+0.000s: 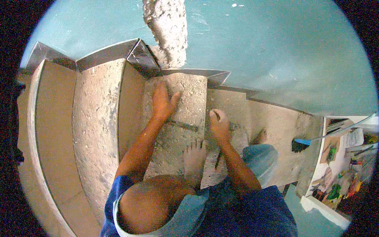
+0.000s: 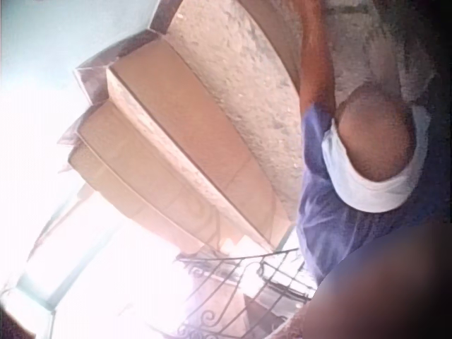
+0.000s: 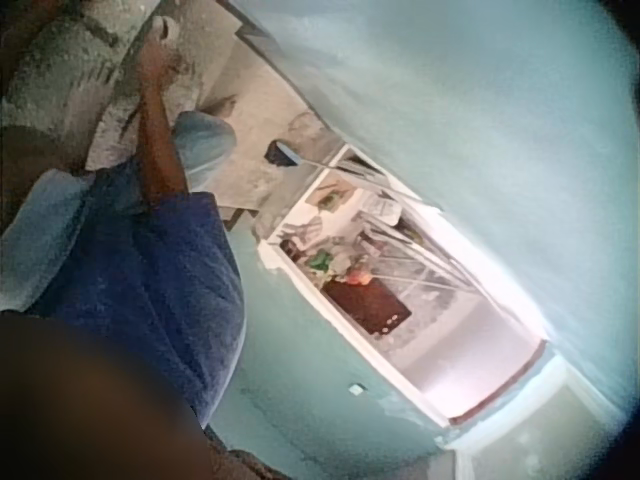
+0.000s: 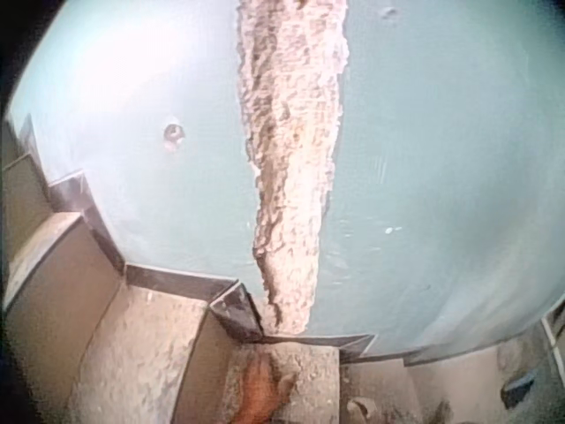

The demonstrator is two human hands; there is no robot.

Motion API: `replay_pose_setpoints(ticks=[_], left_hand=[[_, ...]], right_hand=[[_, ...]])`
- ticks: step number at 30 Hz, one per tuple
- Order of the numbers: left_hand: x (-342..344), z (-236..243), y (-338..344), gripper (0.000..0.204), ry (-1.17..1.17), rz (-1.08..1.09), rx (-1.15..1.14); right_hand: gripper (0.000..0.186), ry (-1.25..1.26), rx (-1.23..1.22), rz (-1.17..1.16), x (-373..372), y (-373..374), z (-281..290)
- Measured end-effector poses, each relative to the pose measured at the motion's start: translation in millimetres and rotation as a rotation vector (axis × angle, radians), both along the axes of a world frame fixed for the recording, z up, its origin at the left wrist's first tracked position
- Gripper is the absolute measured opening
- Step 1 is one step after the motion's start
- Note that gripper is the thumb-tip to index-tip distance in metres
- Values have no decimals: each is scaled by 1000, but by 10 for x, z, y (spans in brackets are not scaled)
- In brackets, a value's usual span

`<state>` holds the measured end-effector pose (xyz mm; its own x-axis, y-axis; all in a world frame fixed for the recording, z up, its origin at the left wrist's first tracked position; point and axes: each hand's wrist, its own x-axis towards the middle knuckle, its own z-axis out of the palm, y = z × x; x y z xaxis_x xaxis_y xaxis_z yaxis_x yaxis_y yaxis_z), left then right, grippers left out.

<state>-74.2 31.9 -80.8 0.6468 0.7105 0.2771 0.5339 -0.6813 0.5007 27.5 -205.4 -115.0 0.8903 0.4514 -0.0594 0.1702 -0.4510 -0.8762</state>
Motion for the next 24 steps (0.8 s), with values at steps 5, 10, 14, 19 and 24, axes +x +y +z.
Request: replay_pose_setpoints(ticks=[5,10,14,19,24], left_hand=[[24,19,4,51,-96,-206,-53],[-5,267,-17,47,-429,64,-198],[71,664,172,55,-601,145,76],[267,1143,454,68,-644,199,238],[367,1252,589,72,-623,254,258]], right_hand=[[28,20,-11,-16,-63,24,-49],[26,132,-21,-76,-95,-302,-357],[29,208,-105,-59,-75,-373,-525],[29,193,-185,-115,-56,-474,-764],[33,21,-423,-150,-159,-1257,-1301]])
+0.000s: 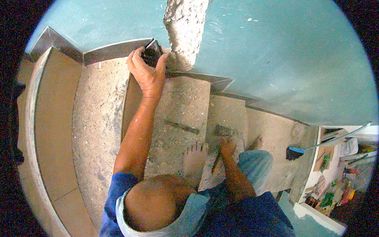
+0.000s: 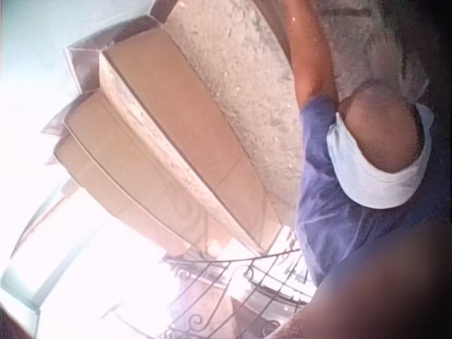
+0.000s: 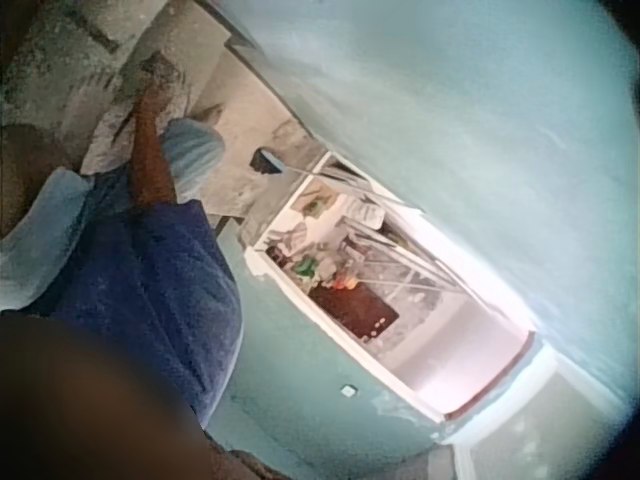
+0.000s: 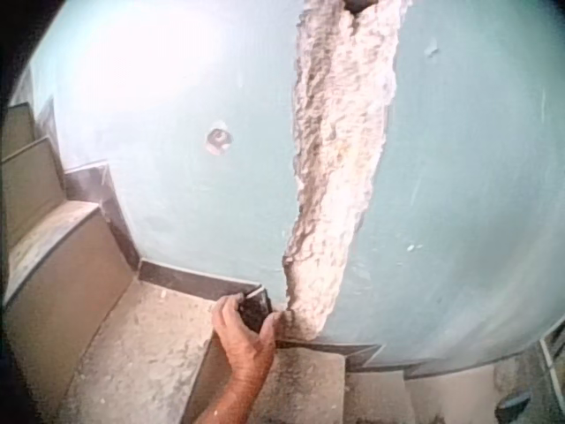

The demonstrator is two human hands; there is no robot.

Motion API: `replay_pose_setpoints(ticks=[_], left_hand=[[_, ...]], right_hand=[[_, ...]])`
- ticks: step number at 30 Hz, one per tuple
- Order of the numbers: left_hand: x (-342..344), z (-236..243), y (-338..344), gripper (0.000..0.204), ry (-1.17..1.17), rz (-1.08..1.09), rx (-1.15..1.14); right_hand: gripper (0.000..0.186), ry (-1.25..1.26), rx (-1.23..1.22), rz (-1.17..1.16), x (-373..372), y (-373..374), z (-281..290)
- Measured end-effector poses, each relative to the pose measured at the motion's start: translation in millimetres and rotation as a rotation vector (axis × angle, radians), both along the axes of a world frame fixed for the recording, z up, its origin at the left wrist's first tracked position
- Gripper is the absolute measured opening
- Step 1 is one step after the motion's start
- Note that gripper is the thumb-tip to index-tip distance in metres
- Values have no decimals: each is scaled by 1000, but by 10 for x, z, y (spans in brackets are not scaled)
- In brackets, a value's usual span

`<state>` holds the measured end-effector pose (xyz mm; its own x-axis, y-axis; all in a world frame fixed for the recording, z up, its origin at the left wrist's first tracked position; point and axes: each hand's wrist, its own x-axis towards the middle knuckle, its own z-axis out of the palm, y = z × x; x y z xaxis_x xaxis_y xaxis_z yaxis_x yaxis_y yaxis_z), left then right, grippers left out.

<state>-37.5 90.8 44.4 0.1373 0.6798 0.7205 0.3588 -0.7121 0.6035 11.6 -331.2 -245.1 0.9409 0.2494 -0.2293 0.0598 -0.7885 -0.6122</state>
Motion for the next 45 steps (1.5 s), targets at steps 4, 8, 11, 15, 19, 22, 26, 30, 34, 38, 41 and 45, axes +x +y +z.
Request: replay_pose_setpoints(ticks=[4,8,11,15,19,22,26,30,34,38,41,45], left_hand=[[-7,-44,21,70,50,26,34],[-1,-49,34,67,75,36,47],[-7,-35,43,65,90,23,49],[-24,-24,47,64,107,9,63],[-20,-32,45,64,103,26,50],[-24,-30,44,63,100,24,57],[-23,-28,42,63,93,24,45],[-31,-22,37,60,93,14,43],[-36,-12,38,59,92,14,39],[-39,-3,35,58,93,14,50],[-45,4,32,59,93,13,63],[-51,13,29,59,103,7,41]], right_hand=[[47,-51,-634,751,-201,-622,-385],[49,746,-318,-150,-259,-715,-687],[45,696,-526,197,-169,-675,-944],[43,135,-857,952,-107,-783,-1284],[34,547,-521,244,-92,-916,-1546],[28,656,-288,-82,-64,-962,-1616],[27,731,327,-526,-8,-892,-1429],[49,741,-75,-352,29,-709,-1061],[70,600,-333,-114,90,-605,-993],[80,521,-408,-129,174,-709,-1212],[83,676,-353,-59,216,-755,-1243],[84,691,-356,-268,178,-633,-1015]])
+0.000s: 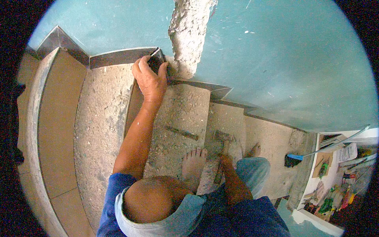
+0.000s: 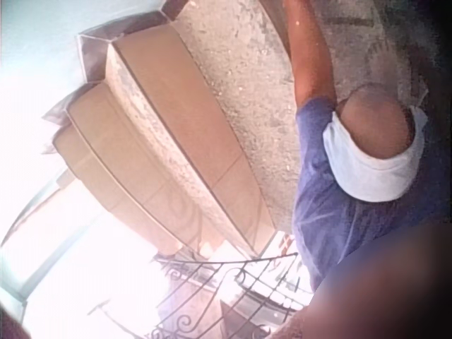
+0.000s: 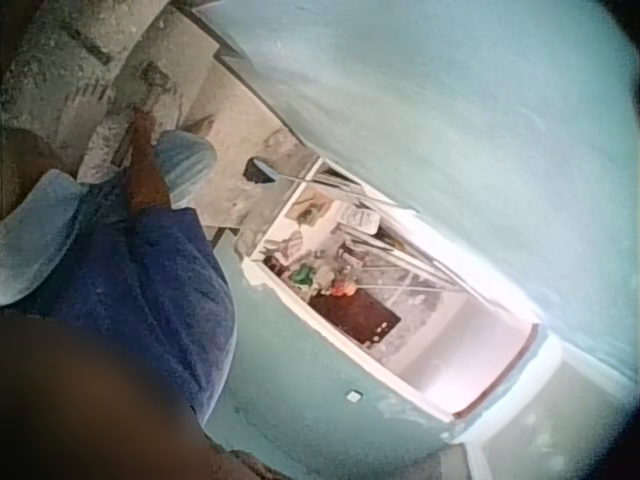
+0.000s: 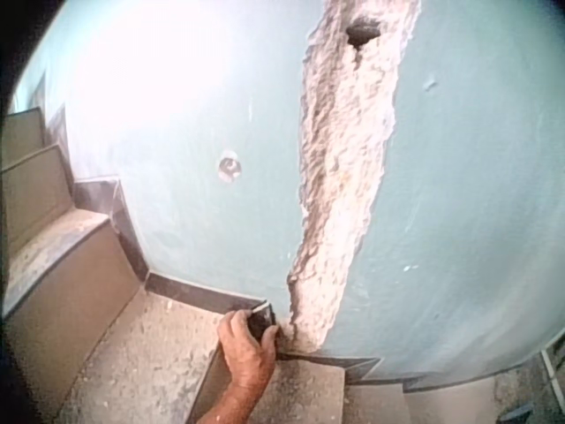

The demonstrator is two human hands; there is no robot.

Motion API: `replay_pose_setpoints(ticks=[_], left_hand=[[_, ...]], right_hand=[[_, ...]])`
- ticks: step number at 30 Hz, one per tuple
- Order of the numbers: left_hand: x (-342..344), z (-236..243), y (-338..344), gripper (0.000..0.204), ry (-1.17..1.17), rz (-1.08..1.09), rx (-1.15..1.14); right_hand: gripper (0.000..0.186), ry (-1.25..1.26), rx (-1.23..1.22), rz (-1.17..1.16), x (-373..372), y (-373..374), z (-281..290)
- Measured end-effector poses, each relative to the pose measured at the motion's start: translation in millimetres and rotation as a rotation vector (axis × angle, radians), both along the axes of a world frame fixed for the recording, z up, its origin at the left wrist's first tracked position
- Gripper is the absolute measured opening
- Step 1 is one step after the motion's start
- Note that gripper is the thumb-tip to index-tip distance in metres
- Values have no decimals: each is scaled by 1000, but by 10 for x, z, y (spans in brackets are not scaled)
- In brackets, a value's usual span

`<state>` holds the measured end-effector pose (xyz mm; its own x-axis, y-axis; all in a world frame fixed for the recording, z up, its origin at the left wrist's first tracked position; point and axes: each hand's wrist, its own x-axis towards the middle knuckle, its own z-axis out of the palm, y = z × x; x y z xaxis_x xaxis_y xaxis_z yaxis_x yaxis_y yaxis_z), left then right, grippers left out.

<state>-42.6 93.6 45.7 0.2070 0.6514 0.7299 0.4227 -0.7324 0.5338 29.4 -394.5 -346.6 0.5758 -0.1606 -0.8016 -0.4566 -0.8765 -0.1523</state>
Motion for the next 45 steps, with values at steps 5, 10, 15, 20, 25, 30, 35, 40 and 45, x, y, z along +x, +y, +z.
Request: replay_pose_setpoints(ticks=[5,10,15,20,25,30,35,40,45], left_hand=[[-10,-2,-8,60,-3,-1,18],[-47,-42,-46,63,4,20,35],[-98,-140,-180,64,69,-7,114],[-192,-234,-361,54,152,-26,91],[-365,-267,-494,51,122,-28,78],[-451,-294,-482,50,-9,-77,127],[-460,-295,-451,46,-30,-124,110],[-515,-53,-514,42,-113,-108,14],[-619,633,-464,44,-532,-202,-316]], right_hand=[[76,-160,71,-127,-111,-108,-94],[62,174,532,117,47,-583,-782],[56,43,74,470,62,-412,-767],[55,58,20,160,-73,-138,-155],[54,44,14,93,-133,-27,97],[54,-60,-25,78,-286,-72,167],[51,-517,166,261,-284,-124,349],[45,-418,223,-26,-170,98,877],[36,-505,604,-198,-128,384,1736]])
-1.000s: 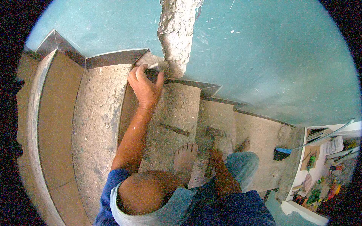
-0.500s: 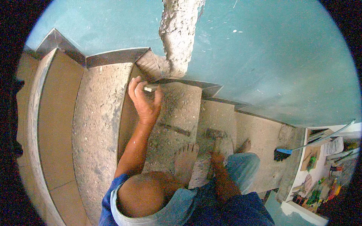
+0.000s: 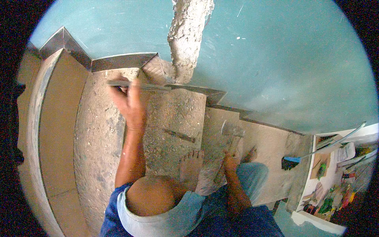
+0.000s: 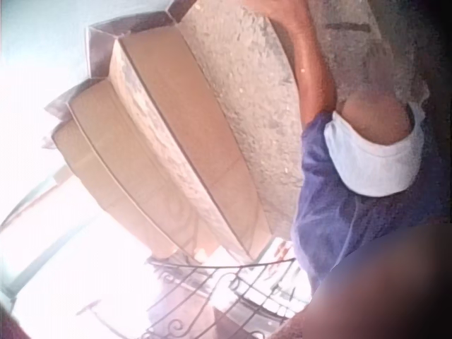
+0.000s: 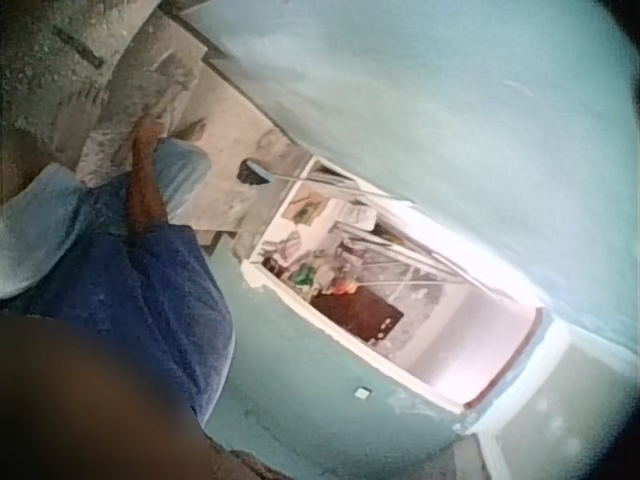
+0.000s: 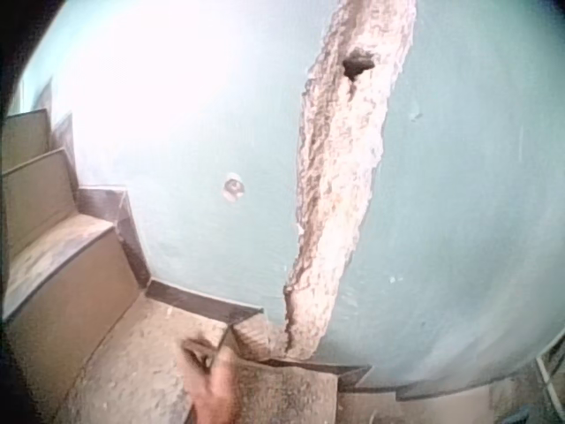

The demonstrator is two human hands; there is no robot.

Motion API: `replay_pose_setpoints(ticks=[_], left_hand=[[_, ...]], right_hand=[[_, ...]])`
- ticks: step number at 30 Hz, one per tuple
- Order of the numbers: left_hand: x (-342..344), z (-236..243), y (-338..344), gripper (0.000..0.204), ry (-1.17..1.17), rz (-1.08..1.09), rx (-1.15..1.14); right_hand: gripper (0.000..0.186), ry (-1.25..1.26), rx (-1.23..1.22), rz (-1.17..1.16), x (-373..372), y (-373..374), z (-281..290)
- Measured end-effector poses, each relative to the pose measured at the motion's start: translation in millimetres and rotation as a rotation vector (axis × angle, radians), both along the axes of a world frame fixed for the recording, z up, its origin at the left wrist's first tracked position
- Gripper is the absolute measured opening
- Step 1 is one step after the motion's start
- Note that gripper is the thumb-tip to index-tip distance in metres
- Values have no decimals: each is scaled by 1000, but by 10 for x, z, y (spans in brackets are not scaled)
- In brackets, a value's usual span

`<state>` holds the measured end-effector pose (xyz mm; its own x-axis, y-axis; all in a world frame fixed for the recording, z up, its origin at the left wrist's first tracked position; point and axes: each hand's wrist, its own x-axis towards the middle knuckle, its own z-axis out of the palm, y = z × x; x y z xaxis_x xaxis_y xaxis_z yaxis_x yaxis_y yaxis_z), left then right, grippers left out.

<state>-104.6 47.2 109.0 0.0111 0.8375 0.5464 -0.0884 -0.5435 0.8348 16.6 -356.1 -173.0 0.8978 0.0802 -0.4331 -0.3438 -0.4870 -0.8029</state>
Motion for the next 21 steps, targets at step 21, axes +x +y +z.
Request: replay_pose_setpoints(ticks=[21], left_hand=[[-2299,-402,870,62,-849,-1266,-850]], right_hand=[[42,-814,-352,1256,303,2264,3505]])
